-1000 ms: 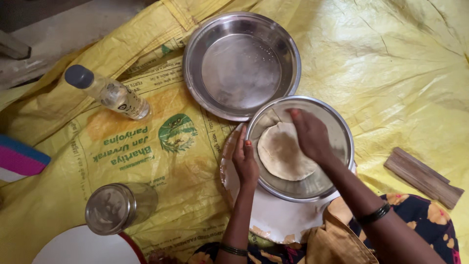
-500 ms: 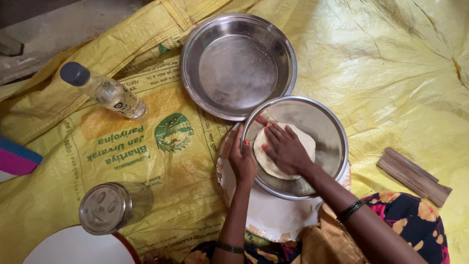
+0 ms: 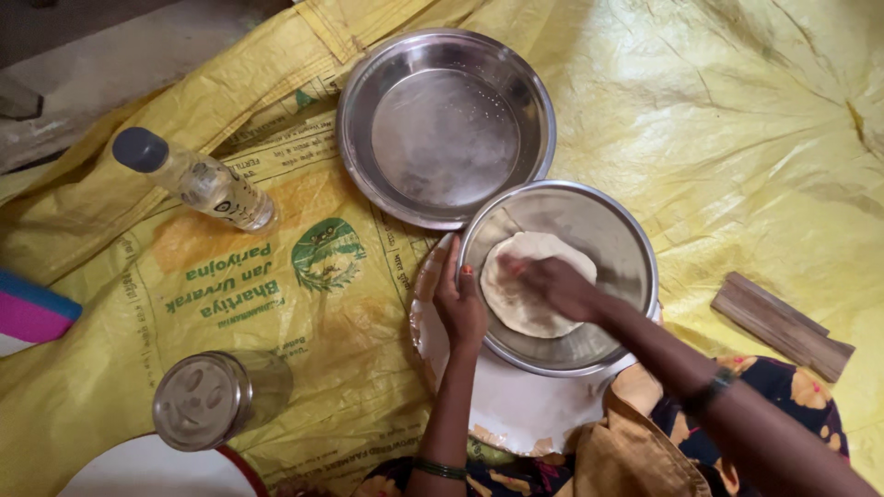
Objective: The person kneads a large ball of dough in a metal bowl, then portions it into small balls and rolls them between their palms. The dough is handled by hand throughout the process.
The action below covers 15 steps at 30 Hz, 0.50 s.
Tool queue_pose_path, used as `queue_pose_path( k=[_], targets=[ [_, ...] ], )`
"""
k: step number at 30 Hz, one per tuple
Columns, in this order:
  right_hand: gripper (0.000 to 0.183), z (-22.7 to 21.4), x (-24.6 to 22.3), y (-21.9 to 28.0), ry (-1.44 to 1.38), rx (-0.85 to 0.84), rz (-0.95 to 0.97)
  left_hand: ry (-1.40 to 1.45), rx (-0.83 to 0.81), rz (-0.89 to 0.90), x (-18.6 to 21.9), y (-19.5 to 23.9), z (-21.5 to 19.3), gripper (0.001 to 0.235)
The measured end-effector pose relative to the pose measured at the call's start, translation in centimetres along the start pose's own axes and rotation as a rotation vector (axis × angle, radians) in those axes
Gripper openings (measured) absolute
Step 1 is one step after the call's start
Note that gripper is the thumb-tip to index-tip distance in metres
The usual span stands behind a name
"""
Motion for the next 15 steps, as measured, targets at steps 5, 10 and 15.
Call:
queue_pose_path(
  k=[5,10,15],
  targets=[
    [0.098,-3.2,0.9,3.6,0.313,0.162,0.327,-0.127,0.024,0.045,0.1,0.1,0.1,0.049],
    [0.141,-0.2,-0.9,4.5,0.406,0.184,0.233,-0.049,0.068,-0.029,0.7,0.9,0.5,0.051],
    [0.105,1.5,0.3,3.2,0.666,0.183,0.088,-0.116,0.109,-0.077,0.9,1.3,0.6,0.053]
  ],
)
Point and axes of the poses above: each hand's wrist, its own y-axis away from the middle knuckle, its own z-axis out of the palm, x = y × z, the point moved 1 cm from there along -y, towards the middle knuckle, and after that the axes turned 2 degrees about -y, right-handed, at the moved point
